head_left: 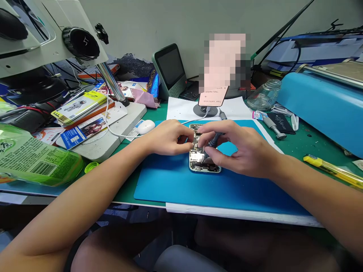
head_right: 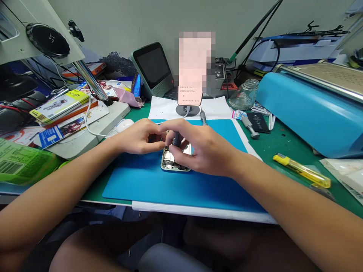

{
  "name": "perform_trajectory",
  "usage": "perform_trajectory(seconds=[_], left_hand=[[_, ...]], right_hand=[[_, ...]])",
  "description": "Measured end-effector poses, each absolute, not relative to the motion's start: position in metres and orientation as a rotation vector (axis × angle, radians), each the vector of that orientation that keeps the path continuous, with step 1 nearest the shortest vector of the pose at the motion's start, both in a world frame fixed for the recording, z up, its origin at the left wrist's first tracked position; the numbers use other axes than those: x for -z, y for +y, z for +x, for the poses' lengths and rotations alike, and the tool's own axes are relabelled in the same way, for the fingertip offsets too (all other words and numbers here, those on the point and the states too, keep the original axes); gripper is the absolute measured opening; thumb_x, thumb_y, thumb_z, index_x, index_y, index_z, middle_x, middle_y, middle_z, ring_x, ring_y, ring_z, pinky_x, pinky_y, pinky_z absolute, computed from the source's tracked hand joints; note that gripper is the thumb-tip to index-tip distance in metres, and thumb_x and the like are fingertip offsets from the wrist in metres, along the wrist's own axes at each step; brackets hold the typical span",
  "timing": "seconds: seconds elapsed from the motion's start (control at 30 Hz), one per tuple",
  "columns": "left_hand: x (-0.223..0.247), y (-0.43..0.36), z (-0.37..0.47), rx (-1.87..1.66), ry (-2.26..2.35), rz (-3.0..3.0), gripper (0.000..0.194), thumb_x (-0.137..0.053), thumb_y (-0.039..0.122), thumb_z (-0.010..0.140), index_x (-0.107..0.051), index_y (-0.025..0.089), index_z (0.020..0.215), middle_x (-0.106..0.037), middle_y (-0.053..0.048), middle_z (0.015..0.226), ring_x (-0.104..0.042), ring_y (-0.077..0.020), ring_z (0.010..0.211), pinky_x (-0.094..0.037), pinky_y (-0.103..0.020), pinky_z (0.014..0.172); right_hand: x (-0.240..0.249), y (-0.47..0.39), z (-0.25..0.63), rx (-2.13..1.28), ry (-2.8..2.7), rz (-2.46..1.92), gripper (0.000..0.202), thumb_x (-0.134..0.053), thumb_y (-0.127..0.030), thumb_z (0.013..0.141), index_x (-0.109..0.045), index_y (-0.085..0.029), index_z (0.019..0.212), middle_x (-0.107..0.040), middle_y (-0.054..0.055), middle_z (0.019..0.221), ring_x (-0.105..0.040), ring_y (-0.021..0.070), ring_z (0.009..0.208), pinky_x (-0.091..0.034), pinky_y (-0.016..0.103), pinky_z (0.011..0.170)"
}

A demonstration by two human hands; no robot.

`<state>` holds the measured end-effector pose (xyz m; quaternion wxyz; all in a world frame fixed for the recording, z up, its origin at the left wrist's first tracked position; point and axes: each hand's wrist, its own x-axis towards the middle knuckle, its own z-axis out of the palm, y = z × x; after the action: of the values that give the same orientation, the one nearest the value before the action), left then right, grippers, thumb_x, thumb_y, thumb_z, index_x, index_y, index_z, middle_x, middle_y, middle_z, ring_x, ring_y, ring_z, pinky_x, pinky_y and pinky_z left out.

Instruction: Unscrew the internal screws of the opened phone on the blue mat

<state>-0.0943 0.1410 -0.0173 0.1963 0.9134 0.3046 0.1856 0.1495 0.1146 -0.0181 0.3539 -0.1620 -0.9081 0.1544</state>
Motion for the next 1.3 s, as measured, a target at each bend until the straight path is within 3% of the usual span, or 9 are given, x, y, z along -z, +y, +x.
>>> perform_trajectory(seconds=[0.13,0.4,0.57,0.9,1.3], left_hand=[[0.0155,0.1393,-0.0945,-0.518,0.863,2.525,0.020,-0.060,0.028,0.080,-0.077,0.019,0.088,-0.060,0.005,0.058,-0.048,-0.0116,0.053,-0.032,-0.026,0.058],[0.0123,0.1376,-0.0924,-0.498,0.831,2.421,0.020,-0.063,0.028,0.081,-0.077,0.017,0.089,-0.057,0.005,0.059,-0.050,-0.0109,0.053,-0.035,-0.024,0.056],[0.0115,0.1338,-0.0894,-0.436,0.768,2.322,0.020,-0.068,0.030,0.085,-0.081,0.015,0.086,-0.054,0.006,0.055,-0.047,-0.0088,0.050,-0.036,-0.023,0.053],[0.0119,0.1315,-0.0868,-0.368,0.752,2.257,0.014,-0.071,0.025,0.084,-0.081,0.016,0.082,-0.047,0.007,0.053,-0.041,-0.0074,0.050,-0.030,-0.022,0.050],[0.0134,0.1321,-0.0867,-0.371,0.776,2.270,0.013,-0.071,0.028,0.084,-0.078,0.018,0.079,-0.043,0.007,0.053,-0.040,-0.0088,0.050,-0.026,-0.025,0.049]], right_hand=[[0.0194,0.1134,0.1463,-0.474,-2.251,-0.461,0.037,-0.063,-0.009,0.095,-0.055,-0.024,0.128,-0.073,-0.001,0.094,-0.076,0.0139,0.081,-0.064,0.023,0.070],[0.0167,0.1128,0.1450,-0.554,-2.176,-0.511,0.038,-0.062,-0.011,0.096,-0.053,-0.032,0.126,-0.071,0.000,0.094,-0.073,0.0165,0.078,-0.066,0.028,0.066],[0.0152,0.1125,0.1444,-0.569,-2.139,-0.539,0.038,-0.064,-0.011,0.096,-0.053,-0.032,0.126,-0.070,0.000,0.095,-0.073,0.0165,0.078,-0.066,0.029,0.068],[0.0234,0.1152,0.1446,-0.617,-2.199,-0.417,0.038,-0.063,-0.011,0.097,-0.052,-0.029,0.129,-0.069,-0.004,0.096,-0.075,0.0101,0.080,-0.065,0.019,0.069],[0.0206,0.1145,0.1446,-0.590,-2.229,-0.444,0.037,-0.065,-0.009,0.095,-0.055,-0.027,0.126,-0.071,-0.002,0.096,-0.076,0.0111,0.078,-0.067,0.020,0.070]])
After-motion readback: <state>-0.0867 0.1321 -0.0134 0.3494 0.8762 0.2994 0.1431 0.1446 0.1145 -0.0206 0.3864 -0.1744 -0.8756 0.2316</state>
